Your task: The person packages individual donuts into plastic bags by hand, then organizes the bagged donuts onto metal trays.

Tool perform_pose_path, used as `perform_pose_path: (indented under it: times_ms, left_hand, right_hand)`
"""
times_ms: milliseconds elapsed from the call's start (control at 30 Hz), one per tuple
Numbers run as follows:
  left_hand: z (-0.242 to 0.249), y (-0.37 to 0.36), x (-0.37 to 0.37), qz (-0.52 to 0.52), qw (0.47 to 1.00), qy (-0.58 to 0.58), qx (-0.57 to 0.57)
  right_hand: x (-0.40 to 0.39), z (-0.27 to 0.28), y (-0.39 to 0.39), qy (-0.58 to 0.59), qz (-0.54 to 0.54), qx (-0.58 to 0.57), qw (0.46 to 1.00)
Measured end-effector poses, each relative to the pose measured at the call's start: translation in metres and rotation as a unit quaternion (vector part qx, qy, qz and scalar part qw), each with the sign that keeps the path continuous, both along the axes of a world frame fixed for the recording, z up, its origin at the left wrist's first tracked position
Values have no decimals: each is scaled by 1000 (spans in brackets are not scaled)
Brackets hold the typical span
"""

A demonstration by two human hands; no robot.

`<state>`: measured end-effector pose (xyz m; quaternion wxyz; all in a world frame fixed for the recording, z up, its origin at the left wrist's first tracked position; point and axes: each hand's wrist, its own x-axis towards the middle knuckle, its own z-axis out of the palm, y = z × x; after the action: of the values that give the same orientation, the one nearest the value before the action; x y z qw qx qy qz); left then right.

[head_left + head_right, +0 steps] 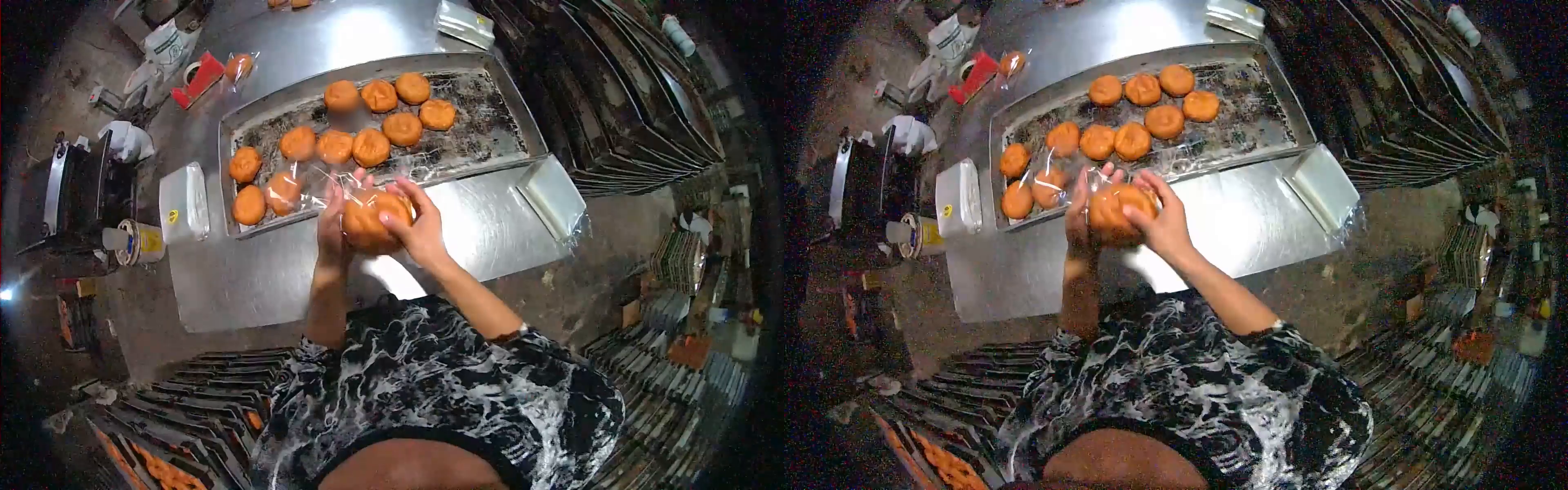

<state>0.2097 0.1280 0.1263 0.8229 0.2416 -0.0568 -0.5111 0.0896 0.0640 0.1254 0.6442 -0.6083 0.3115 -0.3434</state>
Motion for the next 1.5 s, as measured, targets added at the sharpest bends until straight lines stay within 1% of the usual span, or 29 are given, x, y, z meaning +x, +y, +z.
perform_pose_path:
  times_ms: [67,100,200,267,333,400,467,533,567,600,667,733,767,800,833,867,933,967,1000,1067,1100,1133,1167,1200,1267,1333,1400,1467,1500]
  left_hand:
    - [-20,-3,2,-7,996,-62,56]
    - [-23,-2,-3,-30,993,-89,64]
    - [-18,-5,-16,-51,978,-169,114]
    - [-7,-4,-19,21,986,-89,136]
    - [-24,-15,-11,44,980,-152,118]
    - [-20,-20,-20,127,987,-57,77]
    - [-30,-15,-32,98,980,-114,131]
    - [-62,-24,-35,43,988,-130,73]
    - [-21,-28,-51,69,989,-79,106]
    - [-29,-24,-42,63,989,-78,107]
    - [-51,-13,-11,-72,980,23,185]
    - [-60,-3,-10,-92,977,36,191]
    - [-102,-6,-17,-186,964,-80,175]
    - [-125,-11,-30,-275,929,-193,153]
    - [-121,-1,-52,-282,861,-399,138]
    - [-117,8,-74,-273,752,-589,115]
    - [-122,-6,-94,-199,626,-751,62]
    - [-134,-9,-99,-146,594,-790,43]
    - [-188,-13,-102,-153,535,-829,57]
    - [-202,-16,-89,-237,547,-799,80]
    - [-221,-18,-83,-153,548,-822,17]
    - [-177,-10,-86,-89,718,-679,128]
    - [-178,-12,-71,-163,684,-704,100]
    - [-178,-17,-58,-236,645,-723,74]
    - [-135,-17,-54,-234,728,-627,149]
    - [-129,-15,-70,-212,778,-583,96]
    - [-96,-16,-79,-262,750,-605,51]
    - [-109,-6,-85,-231,766,-595,77]
    - [-121,0,-87,-216,773,-589,97]
  right_hand:
    - [-8,-15,-11,-38,-35,11,999]
    - [-8,-16,-23,11,-76,-52,996]
    - [7,-12,-29,-21,-280,-111,953]
    - [9,-10,-4,-6,-148,-117,982]
    - [0,-30,10,-22,-112,-130,985]
    - [5,-16,6,-36,-130,-70,988]
    - [22,-24,-10,-54,-127,-78,987]
    - [36,-28,-23,-72,-128,-103,984]
    - [41,-30,-24,-70,-97,-87,989]
    - [46,-37,-24,-66,-63,-69,993]
    - [41,-48,-25,-25,-49,-161,985]
    - [18,-30,-21,-17,144,-84,986]
    - [19,-53,-45,173,109,-284,937]
    - [20,-13,-69,276,148,-215,925]
    - [40,-22,-104,281,128,-309,900]
    - [56,7,-111,282,76,-325,899]
    - [85,45,-114,278,21,-358,891]
    - [92,41,-110,119,-9,-420,899]
    - [95,35,-103,-46,-38,-466,883]
    - [39,16,-65,58,113,-338,932]
    - [4,-11,-48,99,161,-184,965]
    - [-33,-52,-32,237,172,-60,954]
    - [-74,-72,-16,285,208,-46,934]
    - [-109,-103,-9,227,283,12,932]
    - [-126,-86,8,217,232,-8,948]
    - [-112,-76,2,281,150,12,948]
    - [-110,-76,-6,197,130,30,971]
    - [-125,-79,0,230,165,-17,959]
    - [-134,-85,9,270,108,-76,954]
